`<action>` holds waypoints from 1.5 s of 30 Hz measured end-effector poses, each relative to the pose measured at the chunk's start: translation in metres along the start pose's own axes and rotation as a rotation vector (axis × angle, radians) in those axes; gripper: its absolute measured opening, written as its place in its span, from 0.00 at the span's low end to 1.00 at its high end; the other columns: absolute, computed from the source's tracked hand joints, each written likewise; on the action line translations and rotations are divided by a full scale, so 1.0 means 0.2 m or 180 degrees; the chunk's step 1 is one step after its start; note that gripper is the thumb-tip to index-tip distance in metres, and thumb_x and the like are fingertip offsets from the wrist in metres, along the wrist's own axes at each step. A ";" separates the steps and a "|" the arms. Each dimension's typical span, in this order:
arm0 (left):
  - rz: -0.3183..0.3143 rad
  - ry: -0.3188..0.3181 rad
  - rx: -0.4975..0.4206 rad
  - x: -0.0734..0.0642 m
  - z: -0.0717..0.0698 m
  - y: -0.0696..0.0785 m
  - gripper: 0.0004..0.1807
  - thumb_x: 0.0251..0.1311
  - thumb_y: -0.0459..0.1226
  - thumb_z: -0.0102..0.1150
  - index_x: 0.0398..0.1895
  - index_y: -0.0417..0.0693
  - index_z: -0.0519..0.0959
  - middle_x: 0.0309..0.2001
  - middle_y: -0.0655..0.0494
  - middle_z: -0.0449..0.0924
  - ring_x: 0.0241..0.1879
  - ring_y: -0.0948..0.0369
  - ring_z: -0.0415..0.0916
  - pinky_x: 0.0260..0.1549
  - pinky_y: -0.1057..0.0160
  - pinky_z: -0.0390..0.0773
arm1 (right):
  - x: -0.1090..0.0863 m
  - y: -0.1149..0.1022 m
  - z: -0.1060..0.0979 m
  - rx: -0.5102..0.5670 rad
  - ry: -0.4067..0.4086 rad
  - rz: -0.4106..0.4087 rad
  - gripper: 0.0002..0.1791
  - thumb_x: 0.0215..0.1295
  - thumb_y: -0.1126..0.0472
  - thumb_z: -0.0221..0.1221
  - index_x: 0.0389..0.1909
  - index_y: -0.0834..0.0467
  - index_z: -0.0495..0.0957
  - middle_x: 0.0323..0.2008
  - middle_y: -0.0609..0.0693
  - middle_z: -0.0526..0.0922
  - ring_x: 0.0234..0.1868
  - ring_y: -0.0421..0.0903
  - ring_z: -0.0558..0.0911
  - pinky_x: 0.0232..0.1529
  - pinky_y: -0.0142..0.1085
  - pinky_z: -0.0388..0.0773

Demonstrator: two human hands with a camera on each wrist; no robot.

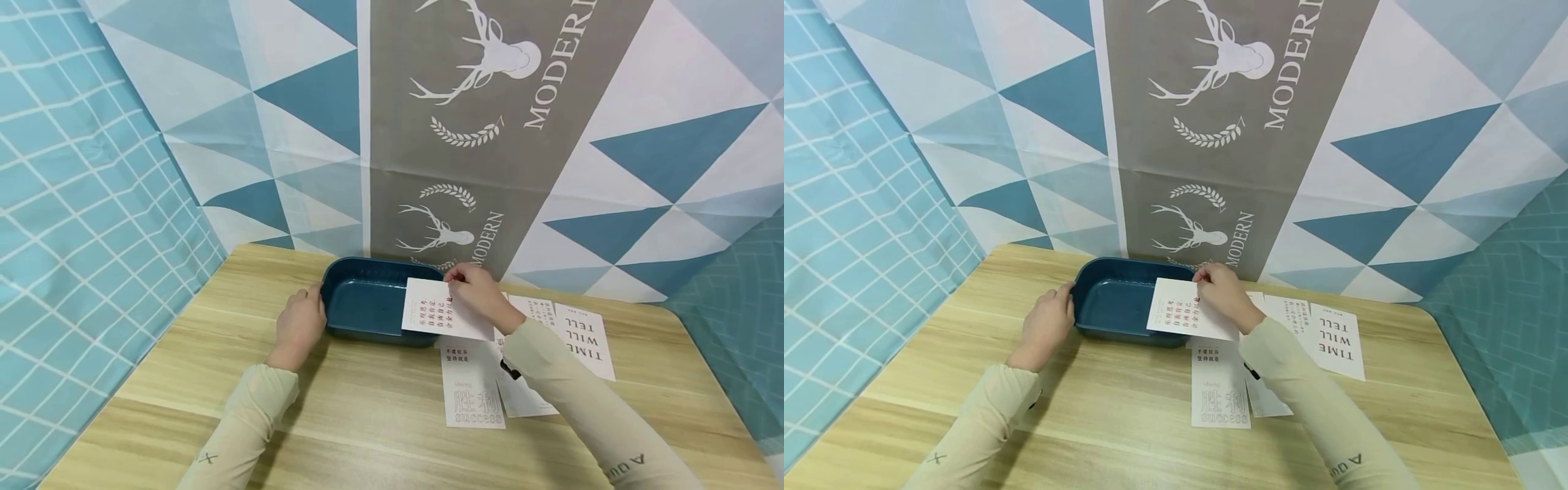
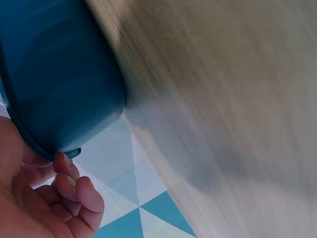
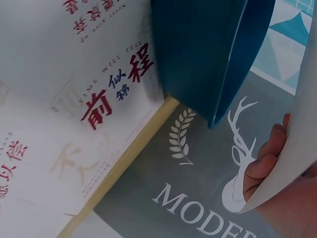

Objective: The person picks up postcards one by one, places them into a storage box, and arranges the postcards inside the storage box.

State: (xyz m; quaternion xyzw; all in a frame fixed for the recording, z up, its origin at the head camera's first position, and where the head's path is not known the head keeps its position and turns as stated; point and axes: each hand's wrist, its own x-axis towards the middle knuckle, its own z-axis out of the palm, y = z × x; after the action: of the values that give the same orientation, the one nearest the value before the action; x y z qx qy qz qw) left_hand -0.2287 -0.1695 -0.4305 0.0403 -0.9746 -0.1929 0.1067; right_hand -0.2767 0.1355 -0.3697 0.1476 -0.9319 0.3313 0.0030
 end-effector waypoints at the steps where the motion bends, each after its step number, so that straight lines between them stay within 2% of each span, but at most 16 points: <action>1: 0.0004 0.0001 -0.0002 0.00 0.00 0.00 0.21 0.68 0.37 0.41 0.63 0.43 0.68 0.43 0.39 0.76 0.43 0.45 0.73 0.32 0.47 0.77 | 0.00 -0.01 0.00 0.0018 -0.0005 0.0004 0.11 0.60 0.65 0.48 0.37 0.61 0.78 0.38 0.56 0.80 0.39 0.51 0.75 0.44 0.40 0.69; 15: -0.0008 0.0025 -0.0022 0.00 0.00 0.00 0.21 0.68 0.37 0.42 0.62 0.44 0.68 0.43 0.40 0.76 0.43 0.45 0.74 0.30 0.47 0.78 | 0.08 -0.08 0.06 0.0048 -0.0058 -0.0094 0.11 0.58 0.66 0.47 0.34 0.60 0.78 0.39 0.56 0.78 0.38 0.50 0.72 0.43 0.38 0.66; 24: 0.0031 0.0070 -0.0006 0.01 0.00 0.00 0.21 0.67 0.36 0.42 0.62 0.43 0.68 0.41 0.40 0.76 0.42 0.45 0.74 0.31 0.47 0.78 | 0.13 -0.12 0.10 0.0081 -0.0132 -0.0098 0.11 0.58 0.66 0.48 0.36 0.60 0.78 0.38 0.55 0.78 0.39 0.50 0.72 0.43 0.38 0.66; 28: 0.0025 0.0065 -0.0003 0.01 0.00 0.00 0.21 0.67 0.37 0.42 0.62 0.43 0.68 0.42 0.41 0.76 0.42 0.46 0.74 0.32 0.47 0.78 | 0.14 -0.14 0.12 0.0088 -0.0157 -0.0100 0.11 0.59 0.66 0.47 0.36 0.60 0.78 0.39 0.56 0.78 0.39 0.50 0.72 0.51 0.43 0.66; 31: 0.0011 0.0050 -0.0010 0.01 0.00 0.00 0.21 0.67 0.37 0.42 0.62 0.44 0.68 0.43 0.40 0.76 0.43 0.46 0.74 0.32 0.47 0.78 | 0.15 -0.16 0.15 0.0094 -0.0162 -0.0119 0.12 0.60 0.66 0.46 0.37 0.61 0.78 0.40 0.57 0.78 0.40 0.51 0.72 0.61 0.47 0.61; 35: -0.0006 0.0039 -0.0025 0.01 0.01 0.00 0.21 0.68 0.37 0.41 0.63 0.44 0.68 0.43 0.41 0.76 0.43 0.46 0.74 0.32 0.47 0.78 | 0.16 -0.17 0.17 0.0145 -0.0190 -0.0112 0.12 0.60 0.66 0.46 0.37 0.62 0.78 0.41 0.57 0.78 0.40 0.51 0.72 0.57 0.46 0.66; 38: -0.0016 0.0037 -0.0039 0.01 0.01 0.00 0.21 0.68 0.37 0.41 0.63 0.44 0.68 0.44 0.41 0.76 0.43 0.46 0.74 0.32 0.47 0.78 | 0.17 -0.18 0.19 0.0163 -0.0192 -0.0090 0.12 0.61 0.66 0.46 0.38 0.61 0.78 0.41 0.57 0.78 0.41 0.50 0.72 0.47 0.42 0.70; 45: -0.0029 0.0033 -0.0057 0.00 0.01 -0.01 0.21 0.68 0.37 0.41 0.63 0.44 0.68 0.43 0.41 0.76 0.43 0.46 0.74 0.32 0.47 0.78 | 0.19 -0.18 0.24 0.0125 -0.0167 -0.0037 0.12 0.61 0.66 0.47 0.39 0.61 0.78 0.41 0.57 0.77 0.41 0.50 0.73 0.47 0.40 0.70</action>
State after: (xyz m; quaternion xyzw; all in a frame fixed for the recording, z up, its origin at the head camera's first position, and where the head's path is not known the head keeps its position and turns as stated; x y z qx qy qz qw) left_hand -0.2289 -0.1707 -0.4329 0.0447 -0.9721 -0.2018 0.1112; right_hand -0.2994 0.0682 -0.3813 0.1616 -0.9241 0.3456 -0.0224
